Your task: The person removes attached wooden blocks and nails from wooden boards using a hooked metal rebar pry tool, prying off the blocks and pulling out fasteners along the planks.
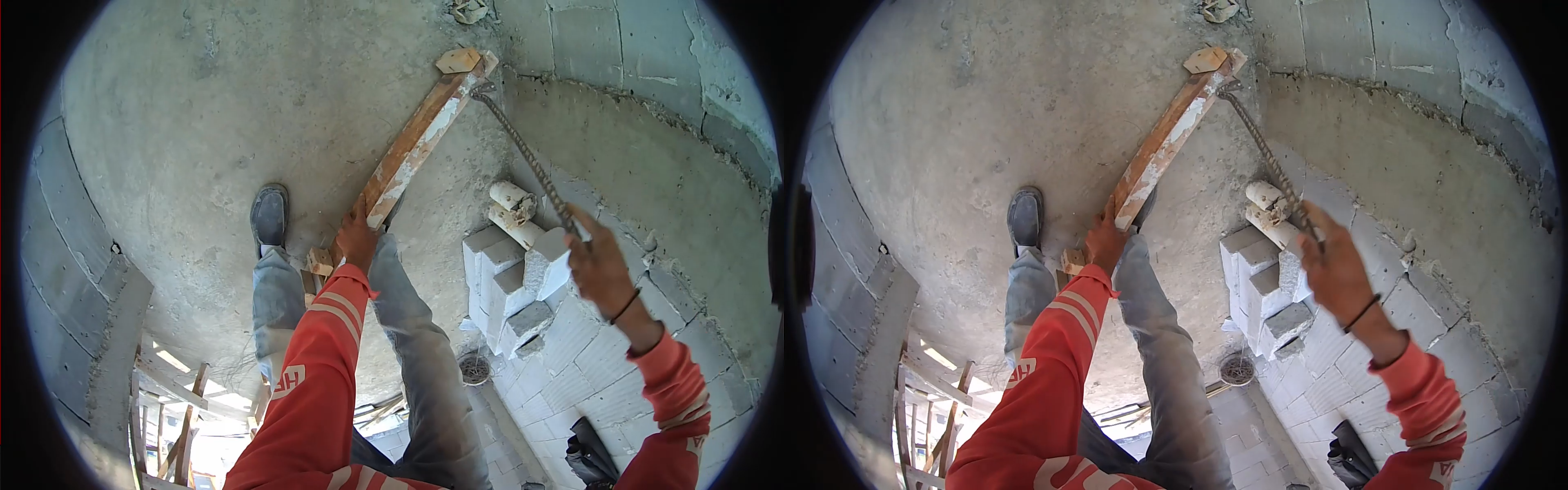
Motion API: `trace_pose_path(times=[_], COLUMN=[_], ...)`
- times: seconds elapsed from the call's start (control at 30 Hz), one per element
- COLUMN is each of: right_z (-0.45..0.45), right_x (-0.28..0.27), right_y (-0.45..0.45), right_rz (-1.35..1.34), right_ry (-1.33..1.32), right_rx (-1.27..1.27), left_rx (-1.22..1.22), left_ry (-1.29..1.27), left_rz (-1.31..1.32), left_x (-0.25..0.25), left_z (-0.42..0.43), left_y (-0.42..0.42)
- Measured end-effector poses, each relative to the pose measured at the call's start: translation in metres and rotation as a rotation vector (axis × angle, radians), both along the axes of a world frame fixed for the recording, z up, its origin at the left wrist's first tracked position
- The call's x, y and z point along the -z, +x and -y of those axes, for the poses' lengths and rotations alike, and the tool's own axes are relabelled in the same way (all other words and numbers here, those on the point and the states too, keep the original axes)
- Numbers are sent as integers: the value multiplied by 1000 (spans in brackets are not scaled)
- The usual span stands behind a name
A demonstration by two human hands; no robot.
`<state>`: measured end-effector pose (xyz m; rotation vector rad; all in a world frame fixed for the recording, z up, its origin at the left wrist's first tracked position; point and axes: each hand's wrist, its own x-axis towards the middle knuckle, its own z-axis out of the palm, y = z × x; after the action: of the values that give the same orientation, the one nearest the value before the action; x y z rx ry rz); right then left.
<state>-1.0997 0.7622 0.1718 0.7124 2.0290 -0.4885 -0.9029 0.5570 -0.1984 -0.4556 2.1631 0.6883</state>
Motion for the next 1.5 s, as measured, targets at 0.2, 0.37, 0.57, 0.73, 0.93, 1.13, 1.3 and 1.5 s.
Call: trace_pose_path(times=[0.2, 0.37, 0.57, 0.73, 0.93, 1.13, 1.3, 1.5], right_z=[58, 55, 79, 106, 98, 105, 95, 92], right_x=[136, 115, 47, 97, 128, 112, 115, 74], right_y=[195, 217, 273, 305, 261, 287, 295, 293], right_rz=[-449, -362, -361, -614, -667, -725, -588, -295], right_ry=[82, 45, -11, 214, 84, 147, 89, -152], right_rx=[-114, 363, 649, 430, 360, 505, 402, 693], left_rx=[48, 276, 536, 270, -2, -174, -298, -538], left_ry=[64, 113, 43, 152, 389, 917, 570, 592], left_rz=[-1, 112, 146, 2, 60, 243, 50, 136], left_x=[7, -3, -28, -59, -120, -236, -195, -199], left_z=[11, 41, 68, 99, 115, -2, -74, -80], left_y=[6, 13, 29, 9, -9, -25, 15, 36])
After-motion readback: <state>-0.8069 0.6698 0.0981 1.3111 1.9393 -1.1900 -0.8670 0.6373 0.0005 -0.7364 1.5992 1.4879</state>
